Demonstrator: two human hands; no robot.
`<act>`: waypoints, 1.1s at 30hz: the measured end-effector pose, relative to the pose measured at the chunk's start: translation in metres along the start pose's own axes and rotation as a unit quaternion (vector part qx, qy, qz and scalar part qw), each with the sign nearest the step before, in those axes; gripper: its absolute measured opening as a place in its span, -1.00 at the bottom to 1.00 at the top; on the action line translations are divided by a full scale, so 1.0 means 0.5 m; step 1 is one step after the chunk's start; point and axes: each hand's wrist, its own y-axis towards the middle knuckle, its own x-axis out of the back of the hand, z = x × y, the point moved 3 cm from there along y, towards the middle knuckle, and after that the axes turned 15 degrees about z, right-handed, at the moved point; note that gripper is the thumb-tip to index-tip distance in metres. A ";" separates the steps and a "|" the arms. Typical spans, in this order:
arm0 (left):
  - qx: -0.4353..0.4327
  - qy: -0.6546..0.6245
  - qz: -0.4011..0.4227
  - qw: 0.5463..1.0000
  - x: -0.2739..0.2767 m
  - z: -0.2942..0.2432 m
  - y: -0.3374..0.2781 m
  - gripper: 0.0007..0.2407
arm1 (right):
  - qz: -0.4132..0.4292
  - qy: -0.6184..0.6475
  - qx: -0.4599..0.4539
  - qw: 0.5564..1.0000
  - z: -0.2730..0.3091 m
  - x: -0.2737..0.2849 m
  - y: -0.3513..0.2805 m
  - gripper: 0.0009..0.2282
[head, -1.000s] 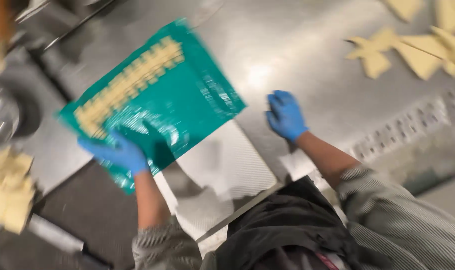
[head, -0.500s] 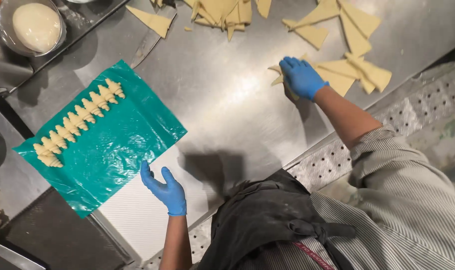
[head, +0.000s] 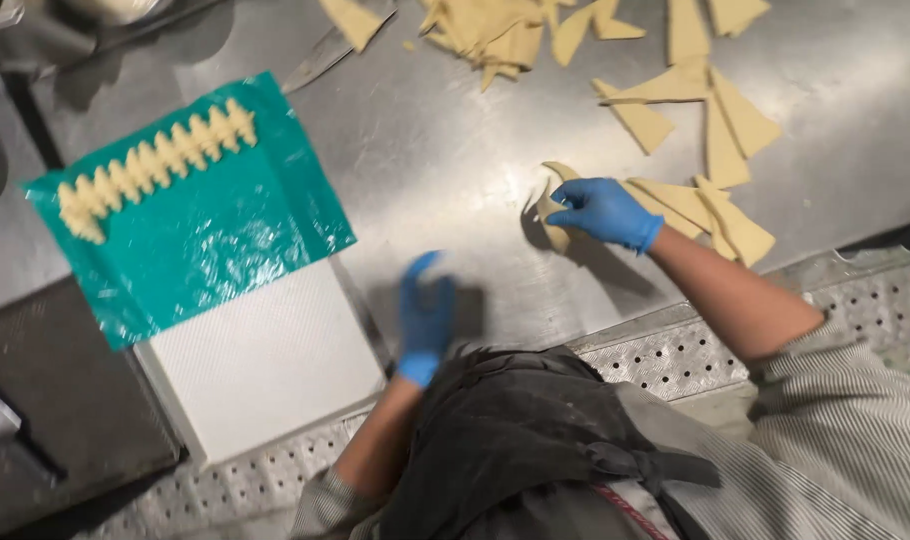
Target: Rolling triangular pieces of dough into croissants and arranging them on a tray.
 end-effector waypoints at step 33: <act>-0.127 0.373 0.364 0.844 -0.188 0.206 -0.096 -0.28 | 0.166 0.636 0.023 0.753 0.141 -0.279 0.249 -0.80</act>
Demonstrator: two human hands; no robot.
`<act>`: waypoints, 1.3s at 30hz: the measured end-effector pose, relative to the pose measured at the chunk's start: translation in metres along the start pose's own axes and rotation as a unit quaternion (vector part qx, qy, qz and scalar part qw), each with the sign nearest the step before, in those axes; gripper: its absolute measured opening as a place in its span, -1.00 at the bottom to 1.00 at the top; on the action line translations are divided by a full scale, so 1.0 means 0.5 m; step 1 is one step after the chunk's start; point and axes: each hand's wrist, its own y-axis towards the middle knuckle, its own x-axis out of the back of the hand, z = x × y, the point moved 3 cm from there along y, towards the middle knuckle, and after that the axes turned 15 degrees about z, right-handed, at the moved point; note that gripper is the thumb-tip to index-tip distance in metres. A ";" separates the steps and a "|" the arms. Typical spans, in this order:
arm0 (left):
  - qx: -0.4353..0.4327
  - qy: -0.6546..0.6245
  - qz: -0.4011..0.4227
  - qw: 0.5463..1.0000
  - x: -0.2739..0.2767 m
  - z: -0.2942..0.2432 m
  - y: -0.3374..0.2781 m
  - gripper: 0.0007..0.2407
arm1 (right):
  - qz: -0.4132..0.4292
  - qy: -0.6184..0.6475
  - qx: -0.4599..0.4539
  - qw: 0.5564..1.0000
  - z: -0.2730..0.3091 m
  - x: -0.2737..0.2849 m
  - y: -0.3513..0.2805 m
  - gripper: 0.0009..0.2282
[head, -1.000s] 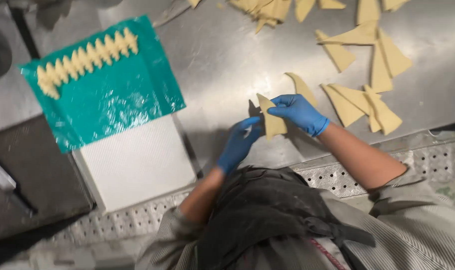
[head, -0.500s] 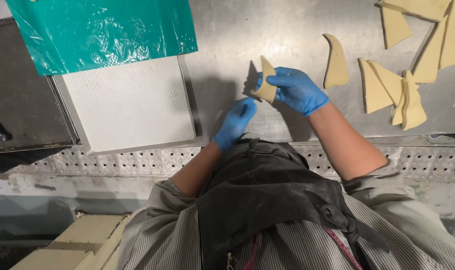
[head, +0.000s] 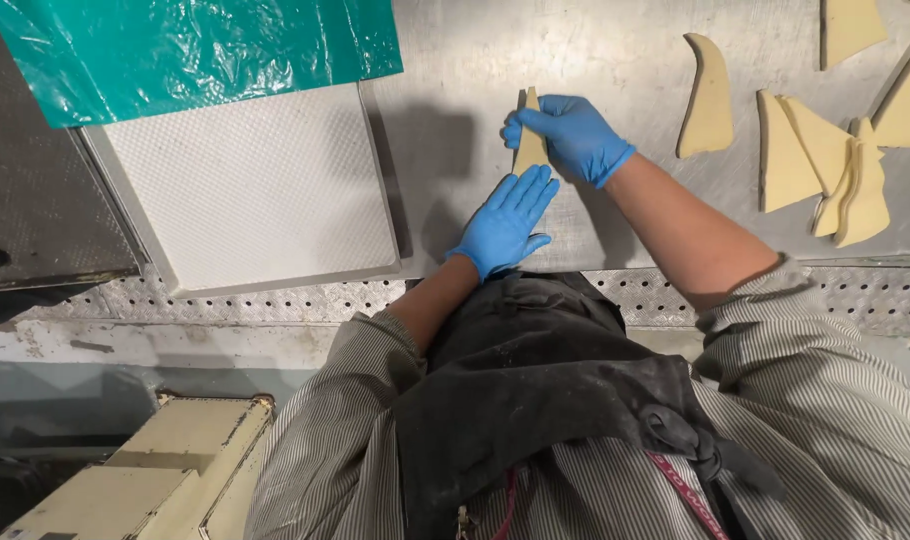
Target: Rolling triangular pieces of dough into croissants and arranging them on a tray.
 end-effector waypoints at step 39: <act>0.029 -0.038 -0.126 0.991 0.008 0.021 -0.051 -0.47 | -0.063 -0.793 0.171 0.581 -0.164 -0.097 -0.216 -0.42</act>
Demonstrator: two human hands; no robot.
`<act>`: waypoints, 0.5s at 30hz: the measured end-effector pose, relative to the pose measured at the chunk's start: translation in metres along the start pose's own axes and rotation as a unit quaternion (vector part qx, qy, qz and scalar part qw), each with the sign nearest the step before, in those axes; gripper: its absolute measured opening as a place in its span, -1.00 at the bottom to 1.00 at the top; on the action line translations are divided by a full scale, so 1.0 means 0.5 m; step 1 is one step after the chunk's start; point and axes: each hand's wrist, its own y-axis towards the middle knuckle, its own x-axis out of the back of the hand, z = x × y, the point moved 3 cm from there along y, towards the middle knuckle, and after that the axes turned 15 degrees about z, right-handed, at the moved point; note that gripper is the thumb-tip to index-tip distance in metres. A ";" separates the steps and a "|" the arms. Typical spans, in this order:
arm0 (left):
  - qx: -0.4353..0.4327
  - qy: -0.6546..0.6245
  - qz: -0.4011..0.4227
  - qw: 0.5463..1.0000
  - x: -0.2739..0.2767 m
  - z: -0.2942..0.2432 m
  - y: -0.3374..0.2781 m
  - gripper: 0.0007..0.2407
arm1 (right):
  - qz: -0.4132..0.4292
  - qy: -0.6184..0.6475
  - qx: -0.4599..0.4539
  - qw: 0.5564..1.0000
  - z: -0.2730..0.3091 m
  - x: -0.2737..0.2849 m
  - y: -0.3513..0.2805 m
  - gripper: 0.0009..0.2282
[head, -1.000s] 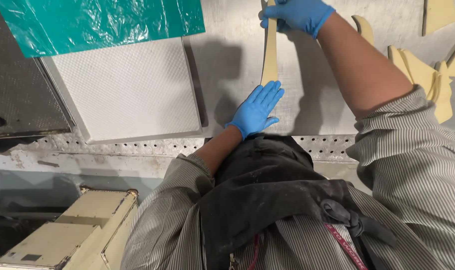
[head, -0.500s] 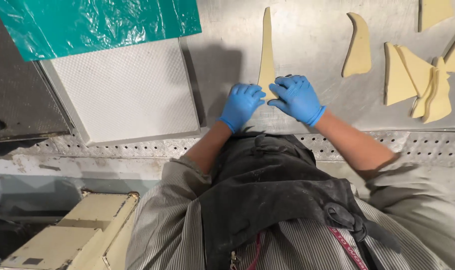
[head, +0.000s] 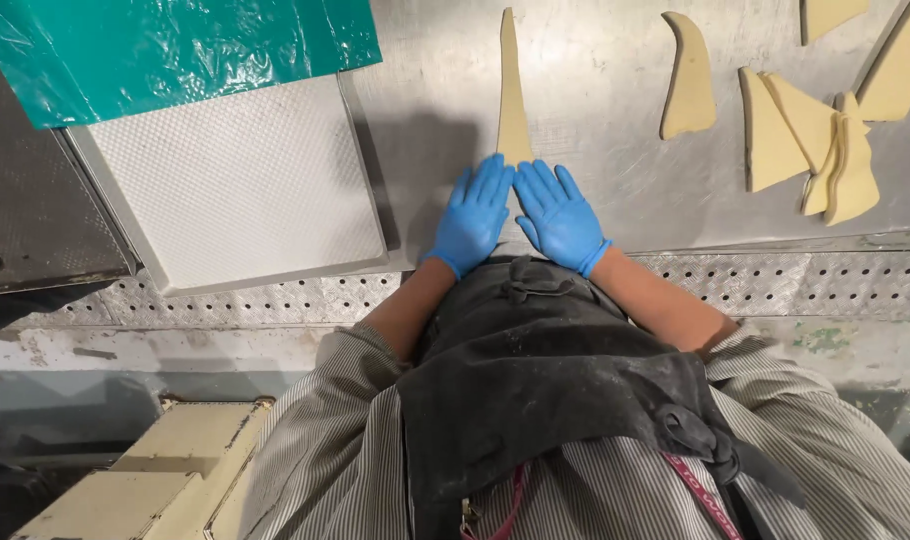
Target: Rolling triangular pieces of dough into croissants and arranging them on a tray.
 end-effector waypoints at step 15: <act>0.066 -0.068 0.019 0.995 0.011 0.010 0.048 -0.51 | -0.009 0.033 -0.041 0.999 -0.035 0.025 0.071 -0.47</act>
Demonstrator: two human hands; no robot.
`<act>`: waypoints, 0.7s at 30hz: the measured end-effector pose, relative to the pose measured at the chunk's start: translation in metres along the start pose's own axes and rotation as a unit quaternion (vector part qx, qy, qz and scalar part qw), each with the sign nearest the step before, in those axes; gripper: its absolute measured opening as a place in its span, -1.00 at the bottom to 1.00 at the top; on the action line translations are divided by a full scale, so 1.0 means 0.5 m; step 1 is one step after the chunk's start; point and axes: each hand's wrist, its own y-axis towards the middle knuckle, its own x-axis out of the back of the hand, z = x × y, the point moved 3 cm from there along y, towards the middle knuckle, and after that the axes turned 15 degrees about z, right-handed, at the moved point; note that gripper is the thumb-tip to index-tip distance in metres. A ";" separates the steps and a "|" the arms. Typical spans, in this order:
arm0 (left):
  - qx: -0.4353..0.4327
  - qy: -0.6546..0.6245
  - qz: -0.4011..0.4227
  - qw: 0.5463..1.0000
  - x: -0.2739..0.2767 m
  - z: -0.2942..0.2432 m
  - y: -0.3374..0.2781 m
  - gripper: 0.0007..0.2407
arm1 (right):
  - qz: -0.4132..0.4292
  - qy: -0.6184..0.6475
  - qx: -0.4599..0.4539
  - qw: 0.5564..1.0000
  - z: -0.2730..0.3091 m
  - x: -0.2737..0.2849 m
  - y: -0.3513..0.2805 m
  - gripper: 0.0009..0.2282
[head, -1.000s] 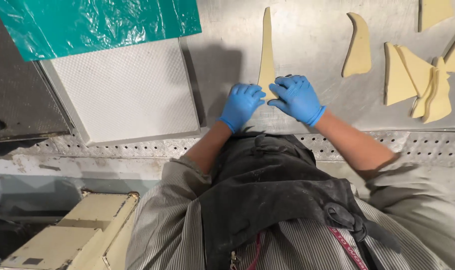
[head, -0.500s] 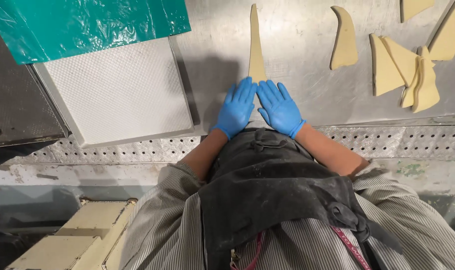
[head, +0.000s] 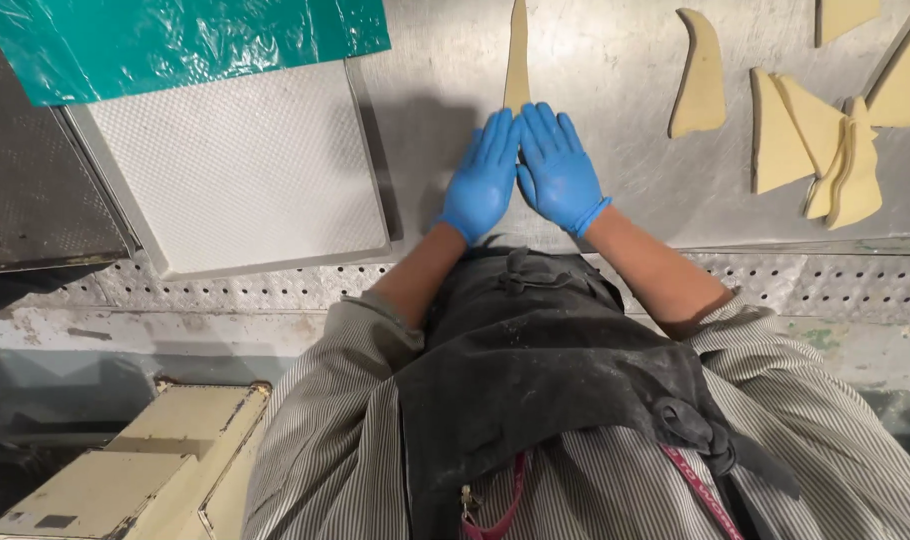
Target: Rolling triangular pieces of dough into croissants and arranging them on a tray.
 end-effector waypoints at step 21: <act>0.067 -0.150 -0.230 0.959 0.106 0.028 -0.101 -0.43 | -0.018 -0.071 0.064 0.995 0.038 0.085 0.095 -0.64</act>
